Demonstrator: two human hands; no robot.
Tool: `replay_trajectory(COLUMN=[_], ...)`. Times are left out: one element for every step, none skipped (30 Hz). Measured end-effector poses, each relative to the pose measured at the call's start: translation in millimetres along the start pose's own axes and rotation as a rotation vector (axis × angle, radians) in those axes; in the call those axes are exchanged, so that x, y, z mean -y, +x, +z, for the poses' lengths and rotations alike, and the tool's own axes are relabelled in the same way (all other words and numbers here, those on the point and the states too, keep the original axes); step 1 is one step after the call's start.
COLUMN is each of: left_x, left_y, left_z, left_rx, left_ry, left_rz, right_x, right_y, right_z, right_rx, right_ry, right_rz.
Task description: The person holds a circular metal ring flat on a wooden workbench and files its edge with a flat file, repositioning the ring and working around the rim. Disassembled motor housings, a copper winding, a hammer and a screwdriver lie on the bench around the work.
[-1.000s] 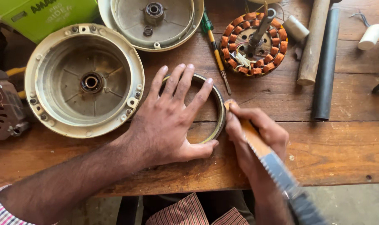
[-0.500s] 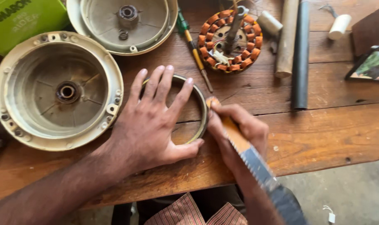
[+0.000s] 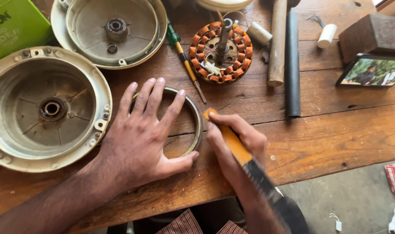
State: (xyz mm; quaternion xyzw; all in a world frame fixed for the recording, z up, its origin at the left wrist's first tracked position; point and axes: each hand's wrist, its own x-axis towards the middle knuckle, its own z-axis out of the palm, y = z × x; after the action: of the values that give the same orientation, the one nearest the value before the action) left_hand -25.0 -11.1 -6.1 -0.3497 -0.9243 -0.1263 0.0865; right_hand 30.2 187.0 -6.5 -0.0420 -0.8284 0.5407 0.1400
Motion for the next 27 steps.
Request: replay_trajectory(left_x=[0.1,0.0,0.0,-0.3,-0.5,-0.5,-0.9,-1.1,-1.3,-1.7,-2.1,-2.3,-2.5,-2.5,-2.8,-2.7,-2.8,-3.0,-2.8,-2.6,-2.6,-2.6,-2.6,-2.9,-3.1,-3.4,-3.7], left_y=[0.1,0.4,0.4,0.3,0.4,0.5,0.0,-0.5,-0.7,-0.8,-0.9,-1.0,-1.1,-1.0,-0.8,-0.6,-0.4,-0.3,-0.1,-0.1,-0.2,-0.4,-0.5,-0.8,-0.9,-1.1,-1.2], left_z=[-0.2,0.0,0.2,0.4,0.8,1.0,1.1,1.0,1.1,1.2,1.2,1.1,0.9,0.7,0.6,0.3,0.1,0.0,-0.3,-0.5,-0.7,-0.8,-0.8,-0.7,-0.5,-0.3,-0.1], left_rx=[-0.003,-0.007,-0.012,-0.014,-0.013,-0.013,-0.010,-0.015,-0.020,-0.025,-0.025,-0.027,-0.027,-0.025,-0.024,-0.022,-0.023,-0.024,-0.027,-0.029,-0.030,-0.030,-0.030,-0.031,-0.030,-0.032,-0.033], left_ry=[-0.001,-0.002,-0.002,-0.002,-0.005,-0.007,-0.010,-0.007,-0.004,-0.004,-0.004,-0.003,-0.002,-0.002,-0.003,-0.004,-0.006,-0.007,-0.009,-0.008,-0.008,-0.007,-0.007,-0.006,-0.006,-0.003,-0.002], left_rz=[-0.002,0.001,0.002,0.005,0.005,0.006,0.004,0.003,0.003,0.004,0.004,0.003,0.002,0.002,0.001,0.001,0.003,0.005,0.006,0.005,0.004,0.005,0.005,0.004,0.003,0.006,0.007], right_x=[1.0,2.1,3.2,4.3,5.3,6.2,6.9,7.6,8.1,8.4,8.7,8.8,8.7,8.6,8.4,8.2,7.9,7.6,7.2,6.9,6.6,6.3,6.1,5.9,5.9,5.8,5.9], right_y=[-2.0,-4.0,-5.7,-6.9,-7.5,-7.6,-7.5,-7.4,-7.3,-7.3,-7.4,-7.5,-7.6,-7.7,-7.8,-7.9,-8.0,-8.0,-7.9,-7.8,-7.7,-7.7,-7.7,-7.7,-7.9,-8.0,-8.1], right_z=[-0.3,-0.4,-0.4,-0.4,-0.4,-0.6,-0.7,-1.0,-1.2,-1.4,-1.7,-1.8,-1.9,-1.9,-1.8,-1.6,-1.4,-1.3,-1.2,-1.1,-1.1,-1.0,-1.0,-1.1,-1.2,-1.3,-1.6], right_rx=[-0.031,-0.050,-0.069,-0.089,-0.088,-0.088,-0.086,-0.083,-0.082,-0.080,-0.076,-0.072,-0.067,-0.070,-0.073,-0.076,-0.078,-0.080,-0.080,-0.077,-0.074,-0.072,-0.073,-0.073,-0.074,-0.074,-0.073], right_ry=[-0.032,-0.062,-0.091,-0.117,-0.121,-0.122,-0.124,-0.123,-0.123,-0.125,-0.121,-0.116,-0.111,-0.111,-0.112,-0.113,-0.110,-0.107,-0.106,-0.104,-0.102,-0.100,-0.098,-0.097,-0.096,-0.109,-0.124], right_rz=[-0.018,-0.051,-0.084,-0.115,-0.106,-0.099,-0.089,-0.080,-0.070,-0.060,-0.061,-0.064,-0.066,-0.077,-0.088,-0.099,-0.091,-0.082,-0.075,-0.078,-0.080,-0.080,-0.083,-0.086,-0.088,-0.089,-0.088])
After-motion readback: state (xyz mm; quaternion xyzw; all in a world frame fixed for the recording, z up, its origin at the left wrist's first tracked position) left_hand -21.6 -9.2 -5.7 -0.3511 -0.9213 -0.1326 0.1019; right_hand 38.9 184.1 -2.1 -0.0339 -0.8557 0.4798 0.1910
